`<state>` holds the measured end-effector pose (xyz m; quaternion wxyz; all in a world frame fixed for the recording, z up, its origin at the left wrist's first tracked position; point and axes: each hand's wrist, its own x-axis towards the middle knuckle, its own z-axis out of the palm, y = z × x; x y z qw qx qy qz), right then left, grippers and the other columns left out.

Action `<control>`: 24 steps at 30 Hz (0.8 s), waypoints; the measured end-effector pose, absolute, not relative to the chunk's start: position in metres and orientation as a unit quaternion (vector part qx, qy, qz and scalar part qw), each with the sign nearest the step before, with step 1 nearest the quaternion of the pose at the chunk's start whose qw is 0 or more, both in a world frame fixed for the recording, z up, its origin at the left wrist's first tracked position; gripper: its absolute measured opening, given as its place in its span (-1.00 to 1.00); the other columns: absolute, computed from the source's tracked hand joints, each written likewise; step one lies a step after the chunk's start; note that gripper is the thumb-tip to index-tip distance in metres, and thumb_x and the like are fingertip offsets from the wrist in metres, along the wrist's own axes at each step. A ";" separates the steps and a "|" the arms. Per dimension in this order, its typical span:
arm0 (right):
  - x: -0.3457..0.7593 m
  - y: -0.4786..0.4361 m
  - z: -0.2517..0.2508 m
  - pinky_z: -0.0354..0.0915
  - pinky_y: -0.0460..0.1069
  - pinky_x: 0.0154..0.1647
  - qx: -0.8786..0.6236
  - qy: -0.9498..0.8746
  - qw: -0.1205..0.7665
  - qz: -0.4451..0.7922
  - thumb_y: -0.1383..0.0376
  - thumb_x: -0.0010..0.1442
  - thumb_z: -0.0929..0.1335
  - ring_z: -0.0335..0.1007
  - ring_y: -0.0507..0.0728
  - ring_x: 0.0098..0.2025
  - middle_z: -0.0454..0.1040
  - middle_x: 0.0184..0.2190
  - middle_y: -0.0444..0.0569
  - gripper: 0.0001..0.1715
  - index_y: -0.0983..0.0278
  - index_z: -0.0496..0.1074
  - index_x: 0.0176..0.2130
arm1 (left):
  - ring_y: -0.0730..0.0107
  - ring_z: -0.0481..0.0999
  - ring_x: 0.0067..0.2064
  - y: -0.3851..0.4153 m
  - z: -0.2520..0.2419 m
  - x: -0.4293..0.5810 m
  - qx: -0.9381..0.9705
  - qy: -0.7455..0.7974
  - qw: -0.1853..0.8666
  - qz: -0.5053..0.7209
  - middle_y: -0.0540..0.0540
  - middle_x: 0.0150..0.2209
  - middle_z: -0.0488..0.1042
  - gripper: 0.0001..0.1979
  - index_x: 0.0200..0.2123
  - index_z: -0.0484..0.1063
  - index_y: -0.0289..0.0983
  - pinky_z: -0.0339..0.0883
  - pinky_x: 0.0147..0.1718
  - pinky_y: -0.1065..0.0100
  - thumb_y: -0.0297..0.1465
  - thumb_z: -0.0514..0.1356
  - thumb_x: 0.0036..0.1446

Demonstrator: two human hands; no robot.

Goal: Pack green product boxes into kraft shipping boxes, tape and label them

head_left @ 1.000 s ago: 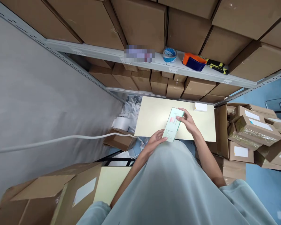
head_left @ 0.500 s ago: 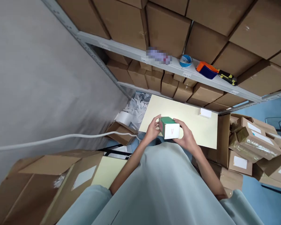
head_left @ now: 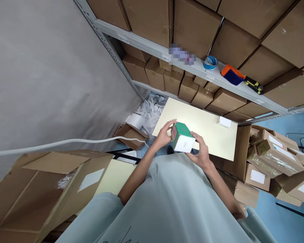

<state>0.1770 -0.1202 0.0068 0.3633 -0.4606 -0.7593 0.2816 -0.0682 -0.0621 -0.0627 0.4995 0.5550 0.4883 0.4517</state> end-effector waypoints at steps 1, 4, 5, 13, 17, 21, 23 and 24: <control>0.178 -0.115 0.009 0.55 0.42 0.31 -0.486 -0.734 0.379 0.284 -0.01 0.26 0.58 0.48 0.46 0.38 0.49 0.35 0.21 -0.07 0.05 0.25 0.45 | -0.06 0.48 0.41 -0.064 -0.065 -0.071 0.557 0.479 0.526 0.429 -0.28 0.37 0.49 -0.35 0.20 0.54 -0.14 0.40 0.38 -0.09 -0.32 0.48 -0.01; 0.176 -0.094 0.012 0.58 0.31 0.19 -0.559 -0.652 0.411 0.305 -0.12 0.28 0.54 0.52 0.42 0.29 0.49 0.33 0.23 -0.08 0.09 0.28 0.43 | -0.08 0.59 0.30 -0.070 -0.072 -0.074 0.544 0.455 0.604 0.364 -0.22 0.22 0.60 -0.24 0.19 0.59 -0.16 0.40 0.39 -0.15 -0.34 0.55 -0.18; 0.175 -0.085 0.012 0.58 0.26 0.16 -0.576 -0.628 0.415 0.318 -0.15 0.31 0.50 0.53 0.39 0.27 0.49 0.33 0.21 -0.13 0.09 0.29 0.42 | -0.09 0.61 0.27 -0.073 -0.073 -0.073 0.533 0.449 0.625 0.353 -0.22 0.20 0.62 -0.21 0.20 0.59 -0.16 0.43 0.37 -0.16 -0.32 0.58 -0.20; 0.174 -0.050 -0.014 0.54 0.12 0.04 -0.658 -0.524 0.374 0.389 -0.33 0.41 0.32 0.65 0.28 -0.01 0.66 0.09 0.11 0.00 0.14 0.15 0.53 | 0.13 0.67 0.04 -0.093 -0.077 -0.052 0.495 0.481 0.625 0.365 -0.14 0.02 0.61 -0.23 0.20 0.57 -0.20 0.63 0.12 0.06 -0.08 0.59 -0.07; 0.169 -0.055 -0.028 0.50 0.18 0.23 -0.662 -0.502 0.396 0.390 -0.36 0.29 0.44 0.60 0.34 0.22 0.59 0.25 0.22 0.27 0.18 -0.03 0.60 | 0.14 0.59 0.09 -0.094 -0.073 -0.043 0.539 0.525 0.537 0.381 -0.13 0.08 0.53 -0.23 0.16 0.54 -0.14 0.62 0.09 0.12 -0.14 0.62 -0.14; 0.167 -0.050 -0.034 0.54 0.19 0.20 -0.644 -0.439 0.444 0.442 -0.31 0.31 0.40 0.60 0.29 0.22 0.55 0.28 0.22 0.21 0.14 -0.08 0.60 | 0.01 0.54 0.26 -0.096 -0.063 -0.044 0.523 0.510 0.559 0.393 -0.21 0.22 0.50 -0.23 0.20 0.46 -0.12 0.59 0.12 0.10 -0.08 0.59 -0.05; 0.169 -0.046 -0.035 0.59 0.18 0.06 -0.633 -0.399 0.448 0.489 -0.27 0.34 0.35 0.63 0.29 0.14 0.58 0.25 0.17 0.11 0.11 -0.04 0.58 | -0.03 0.54 0.32 -0.096 -0.057 -0.048 0.484 0.467 0.629 0.390 -0.23 0.25 0.51 -0.34 0.16 0.46 -0.13 0.59 0.11 0.11 -0.02 0.52 0.08; 0.170 -0.045 -0.036 0.60 0.17 -0.01 -0.628 -0.383 0.446 0.509 -0.25 0.35 0.33 0.65 0.29 0.09 0.58 0.23 0.13 0.05 0.09 -0.01 0.56 | -0.05 0.55 0.32 -0.096 -0.055 -0.050 0.461 0.445 0.664 0.385 -0.23 0.25 0.53 -0.38 0.13 0.46 -0.13 0.59 0.11 0.11 0.00 0.50 0.12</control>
